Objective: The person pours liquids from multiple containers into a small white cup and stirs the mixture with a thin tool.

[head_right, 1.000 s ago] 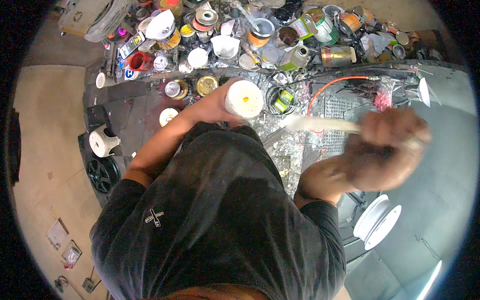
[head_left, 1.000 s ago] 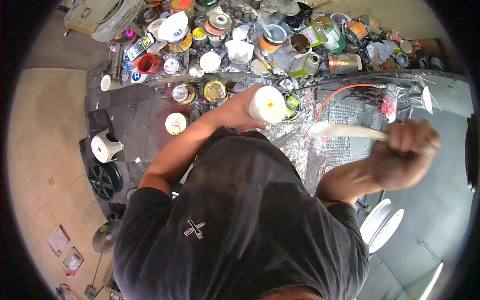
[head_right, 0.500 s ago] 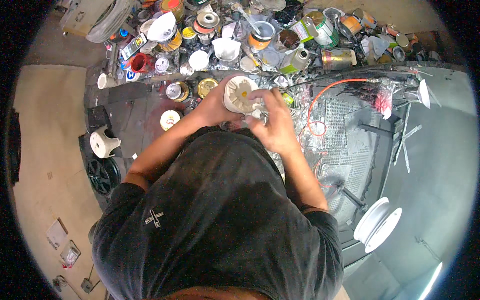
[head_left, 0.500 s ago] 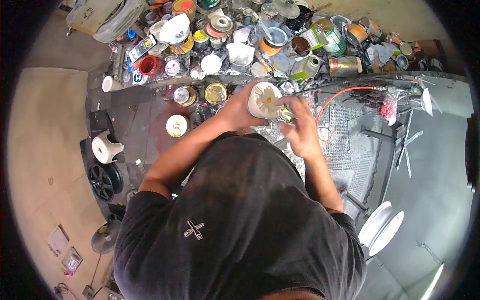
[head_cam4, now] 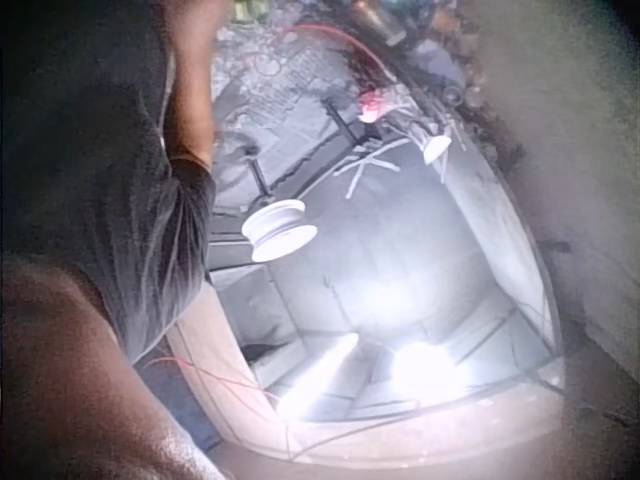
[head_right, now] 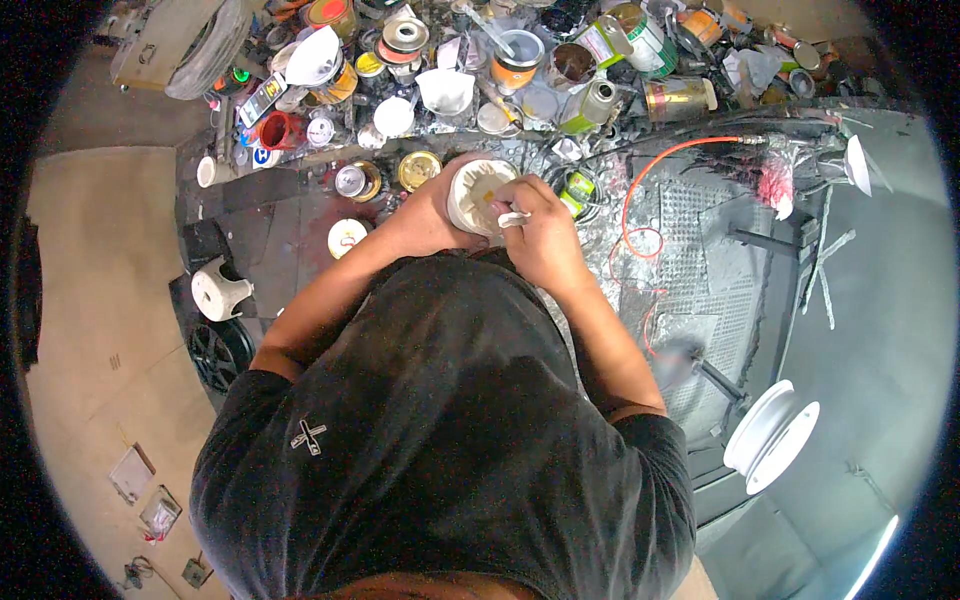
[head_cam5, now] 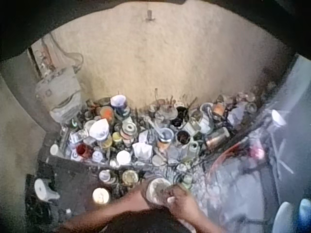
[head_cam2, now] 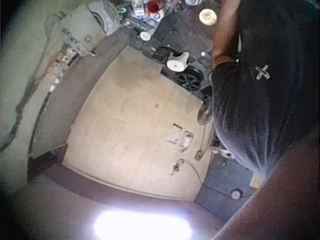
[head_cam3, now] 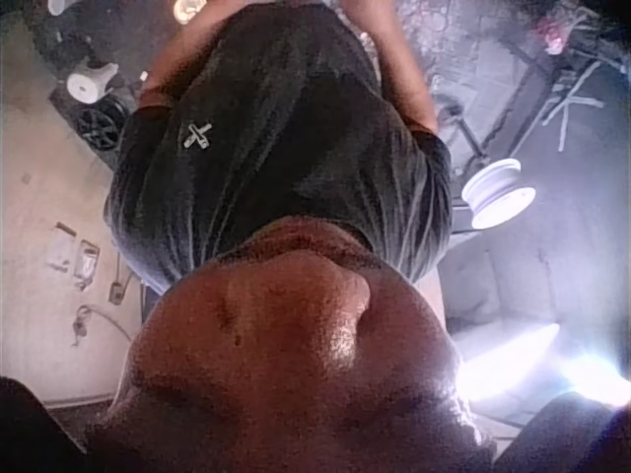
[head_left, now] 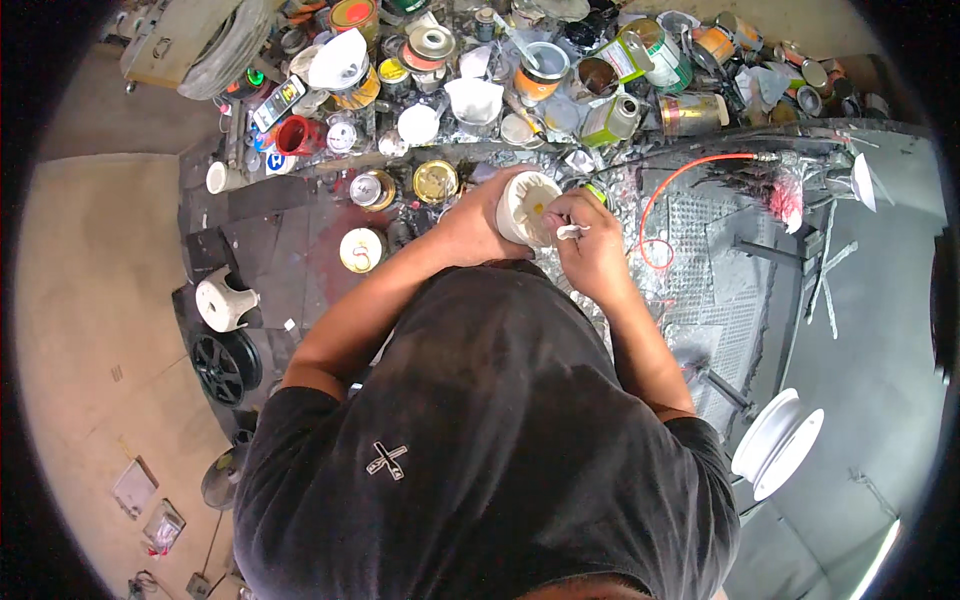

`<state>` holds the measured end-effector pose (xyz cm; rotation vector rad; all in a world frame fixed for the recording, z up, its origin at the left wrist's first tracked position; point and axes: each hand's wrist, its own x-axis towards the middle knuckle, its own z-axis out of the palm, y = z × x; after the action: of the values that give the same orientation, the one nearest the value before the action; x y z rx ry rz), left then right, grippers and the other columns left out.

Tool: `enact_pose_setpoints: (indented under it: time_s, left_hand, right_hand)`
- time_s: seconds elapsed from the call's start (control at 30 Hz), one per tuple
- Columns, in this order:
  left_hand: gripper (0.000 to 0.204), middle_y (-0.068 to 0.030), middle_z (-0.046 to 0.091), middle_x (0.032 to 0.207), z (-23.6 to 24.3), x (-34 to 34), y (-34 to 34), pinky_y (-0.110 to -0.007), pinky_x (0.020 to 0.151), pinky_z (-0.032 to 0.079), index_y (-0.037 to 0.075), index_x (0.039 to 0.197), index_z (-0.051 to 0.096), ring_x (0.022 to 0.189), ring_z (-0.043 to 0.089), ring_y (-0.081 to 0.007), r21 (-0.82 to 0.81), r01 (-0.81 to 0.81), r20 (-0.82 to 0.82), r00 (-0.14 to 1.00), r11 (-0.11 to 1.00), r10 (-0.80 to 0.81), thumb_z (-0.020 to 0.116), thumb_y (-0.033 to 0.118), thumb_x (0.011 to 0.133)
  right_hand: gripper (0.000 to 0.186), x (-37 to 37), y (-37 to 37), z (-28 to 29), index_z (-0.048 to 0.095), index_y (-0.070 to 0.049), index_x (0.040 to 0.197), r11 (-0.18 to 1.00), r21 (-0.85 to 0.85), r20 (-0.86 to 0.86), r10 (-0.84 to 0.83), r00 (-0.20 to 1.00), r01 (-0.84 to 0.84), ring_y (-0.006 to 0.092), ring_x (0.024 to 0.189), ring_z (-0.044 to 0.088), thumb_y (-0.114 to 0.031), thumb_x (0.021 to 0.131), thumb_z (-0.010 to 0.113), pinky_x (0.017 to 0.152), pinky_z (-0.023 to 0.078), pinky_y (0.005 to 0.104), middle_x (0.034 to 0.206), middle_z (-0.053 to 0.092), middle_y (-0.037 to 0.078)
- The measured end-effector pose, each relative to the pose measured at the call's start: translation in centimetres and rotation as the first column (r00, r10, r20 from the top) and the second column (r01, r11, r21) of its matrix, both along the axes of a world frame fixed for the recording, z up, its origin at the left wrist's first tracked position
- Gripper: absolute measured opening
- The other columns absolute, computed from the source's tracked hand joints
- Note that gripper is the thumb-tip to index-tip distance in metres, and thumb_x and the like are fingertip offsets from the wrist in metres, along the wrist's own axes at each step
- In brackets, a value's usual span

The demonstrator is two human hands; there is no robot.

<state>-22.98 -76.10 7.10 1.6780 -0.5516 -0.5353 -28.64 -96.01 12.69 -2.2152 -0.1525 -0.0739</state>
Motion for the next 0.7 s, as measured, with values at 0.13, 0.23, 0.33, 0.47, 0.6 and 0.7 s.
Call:
enact_pose_setpoints:
  time_s: [0.13, 0.23, 0.33, 0.47, 0.6, 0.7]
  left_hand:
    - [0.103, -0.0095, 0.058, 0.139, -1.2, -0.2, 0.2, -0.038, 0.112, 0.043, 0.005, 0.149, 0.042, 0.130, 0.055, -0.0208, -0.047, 0.003, -0.019, 1.000, 0.999, -0.004, 0.095, 0.011, 0.062]
    - [0.099, -0.0116, 0.063, 0.133, -1.3, -0.2, 0.1, -0.038, 0.105, 0.049, 0.008, 0.148, 0.044, 0.123, 0.062, -0.0235, -0.143, -0.051, -0.041, 0.998, 0.988, 0.046, 0.093, 0.014, 0.063]
    - [0.100, -0.0099, 0.057, 0.139, -1.0, 0.0, 0.3, -0.038, 0.112, 0.043, 0.006, 0.149, 0.042, 0.131, 0.055, -0.0210, -0.050, -0.019, -0.071, 0.997, 0.999, 0.016, 0.094, 0.014, 0.064]
    - [0.099, -0.0104, 0.058, 0.139, -1.5, 0.0, 0.3, -0.038, 0.112, 0.043, 0.006, 0.148, 0.043, 0.131, 0.055, -0.0218, -0.059, -0.003, -0.064, 0.998, 0.998, 0.000, 0.094, 0.016, 0.064]
    - [0.100, -0.0114, 0.059, 0.139, -0.2, 0.7, 0.4, -0.039, 0.111, 0.043, 0.004, 0.149, 0.042, 0.130, 0.056, -0.0236, 0.053, 0.090, 0.025, 0.996, 0.995, -0.091, 0.094, 0.017, 0.064]
    - [0.100, -0.0122, 0.059, 0.139, 0.7, 0.1, 0.2, -0.039, 0.112, 0.043, 0.004, 0.149, 0.043, 0.131, 0.057, -0.0246, 0.021, 0.271, 0.052, 0.961, 0.962, -0.271, 0.094, 0.020, 0.064]
  right_hand:
    - [0.008, -0.1, -0.5, 1.1, 0.073, -0.001, 0.094, 0.988, 0.090, 0.038, 0.124, 0.992, -0.127, 0.0283, 0.086, 0.070, -0.003, 0.086, 0.075, 0.077, 0.056, 0.0387, 0.096, 0.069, 0.014]
    - [0.011, -0.5, -0.6, 0.4, 0.073, -0.002, 0.094, 0.988, 0.018, 0.049, 0.154, 0.987, -0.155, 0.0322, 0.088, 0.069, -0.004, 0.084, 0.076, 0.079, 0.056, 0.0403, 0.097, 0.069, 0.015]
    - [0.015, -0.5, -0.6, 0.1, 0.069, -0.004, 0.095, 0.981, -0.079, 0.024, 0.177, 0.984, -0.175, 0.0379, 0.090, 0.068, -0.005, 0.081, 0.076, 0.080, 0.057, 0.0442, 0.099, 0.067, 0.016]
    - [0.022, -0.8, -0.1, -1.4, 0.060, -0.003, 0.101, 0.981, -0.122, 0.031, 0.153, 0.988, -0.148, 0.0450, 0.092, 0.065, -0.004, 0.081, 0.070, 0.082, 0.054, 0.0507, 0.102, 0.064, 0.019]
    - [0.018, -0.8, 0.4, -1.9, 0.055, 0.000, 0.103, 0.994, -0.085, 0.097, 0.071, 0.993, -0.063, 0.0439, 0.088, 0.064, 0.005, 0.086, 0.059, 0.080, 0.053, 0.0473, 0.097, 0.064, 0.022]
    - [0.013, 1.0, -1.6, -2.1, 0.055, 0.001, 0.106, 0.959, -0.109, 0.100, -0.250, 0.963, 0.261, 0.0441, 0.090, 0.068, 0.000, 0.093, 0.054, 0.082, 0.054, 0.0489, 0.093, 0.066, 0.024]
